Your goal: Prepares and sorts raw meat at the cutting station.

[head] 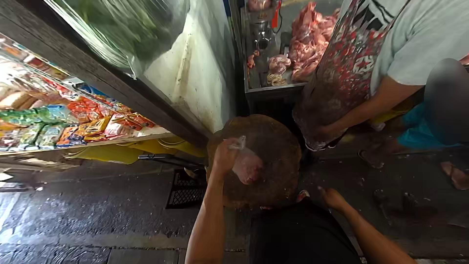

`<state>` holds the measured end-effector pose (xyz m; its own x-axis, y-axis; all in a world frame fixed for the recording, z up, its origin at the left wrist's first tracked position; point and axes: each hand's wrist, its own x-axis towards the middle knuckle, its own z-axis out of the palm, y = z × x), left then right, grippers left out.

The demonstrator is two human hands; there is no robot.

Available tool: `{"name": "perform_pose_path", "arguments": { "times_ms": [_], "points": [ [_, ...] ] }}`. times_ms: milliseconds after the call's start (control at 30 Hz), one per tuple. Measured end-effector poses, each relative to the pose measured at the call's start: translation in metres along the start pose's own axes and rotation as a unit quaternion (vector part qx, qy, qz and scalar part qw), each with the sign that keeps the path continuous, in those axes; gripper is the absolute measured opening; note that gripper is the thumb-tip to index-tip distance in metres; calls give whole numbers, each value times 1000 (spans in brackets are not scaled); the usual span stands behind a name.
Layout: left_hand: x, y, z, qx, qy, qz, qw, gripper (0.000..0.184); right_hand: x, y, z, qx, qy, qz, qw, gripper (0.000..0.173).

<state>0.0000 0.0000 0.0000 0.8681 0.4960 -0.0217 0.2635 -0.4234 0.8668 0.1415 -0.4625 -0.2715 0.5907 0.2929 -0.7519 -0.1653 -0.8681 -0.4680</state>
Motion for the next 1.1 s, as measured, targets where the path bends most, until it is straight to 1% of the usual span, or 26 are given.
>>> {"name": "perform_pose_path", "arguments": {
  "times_ms": [67, 133, 200, 267, 300, 367, 400, 467, 500, 533, 567, 600, 633, 700, 733, 767, 800, 833, 867, 900, 933, 967, 1000, 1033, 1100],
  "points": [
    [0, -4, 6, -16, -1, -16, 1000, 18, 0, -6, -5, 62, 28, -7, 998, 64],
    [-3, -8, 21, -1, 0, -55, 999, 20, 8, 7, -3, 66, 20, -22, 997, 62],
    [-4, -4, 25, -4, 49, -55, 997, 23, 27, 32, 0, 17, -13, -45, 999, 61],
    [-11, 13, 21, -17, 107, -35, 994, 20, 40, 70, -5, -66, -64, -60, 994, 61],
    [-15, 26, 18, -24, 123, -22, 992, 20, 45, 85, -14, -98, -84, -55, 990, 61],
    [-19, 42, 13, -34, 131, 5, 991, 22, 65, 109, -33, -127, -100, -10, 987, 61],
    [-21, 44, 12, -31, 125, 2, 992, 22, 74, 121, -42, -116, -94, 23, 989, 62],
    [-25, 36, 16, 18, 110, -46, 993, 21, 88, 141, -63, -48, -62, 70, 994, 60],
    [-29, 27, 21, 53, 110, -77, 990, 21, 91, 145, -74, -12, -48, 79, 996, 58],
    [-35, 17, 26, 83, 124, -89, 985, 21, 94, 144, -84, 13, -41, 81, 996, 57],
    [-40, 10, 30, 104, 157, -91, 978, 21, 95, 138, -93, 32, -40, 79, 996, 56],
    [-45, 8, 29, 110, 207, -76, 969, 21, 97, 133, -100, 49, -42, 75, 995, 55],
    [-53, 11, 26, 86, 269, -52, 958, 20, 100, 136, -102, 57, -44, 74, 995, 54],
    [-72, 19, 10, -33, 398, 28, 917, 21, 109, 145, -106, 45, -59, 83, 994, 51],
    [-79, 24, -2, -73, 440, 70, 892, 26, 113, 143, -108, 31, -77, 91, 992, 50],
    [-83, 28, -14, -83, 469, 85, 875, 29, 115, 140, -109, 9, -92, 97, 991, 50],
    [-86, 30, -23, -61, 483, 62, 871, 30, 114, 132, -110, -19, -104, 98, 990, 50],
    [-85, 28, -28, -17, 477, 5, 879, 30, 111, 120, -109, -38, -108, 89, 989, 51],
    [-81, 23, -29, 40, 440, -73, 894, 31, 106, 102, -108, -39, -109, 76, 990, 51],
    [-70, 14, -27, 87, 384, -149, 907, 32, 100, 82, -106, -21, -105, 62, 992, 51],
    [-54, -1, -22, 115, 325, -206, 916, 34, 96, 61, -100, 8, -102, 52, 993, 49],
    [-35, -21, -14, 131, 270, -235, 924, 36, 95, 43, -91, 30, -96, 46, 994, 47],
    [-15, -42, -6, 142, 217, -240, 935, 39, 95, 29, -81, 36, -90, 44, 994, 45],
    [3, -65, 3, 144, 174, -222, 949, 43, 97, 18, -72, 23, -88, 43, 995, 44],
    [36, -110, 17, 172, 113, -159, 965, 46, 106, 3, -52, -24, -85, 34, 996, 42]
  ]
}}
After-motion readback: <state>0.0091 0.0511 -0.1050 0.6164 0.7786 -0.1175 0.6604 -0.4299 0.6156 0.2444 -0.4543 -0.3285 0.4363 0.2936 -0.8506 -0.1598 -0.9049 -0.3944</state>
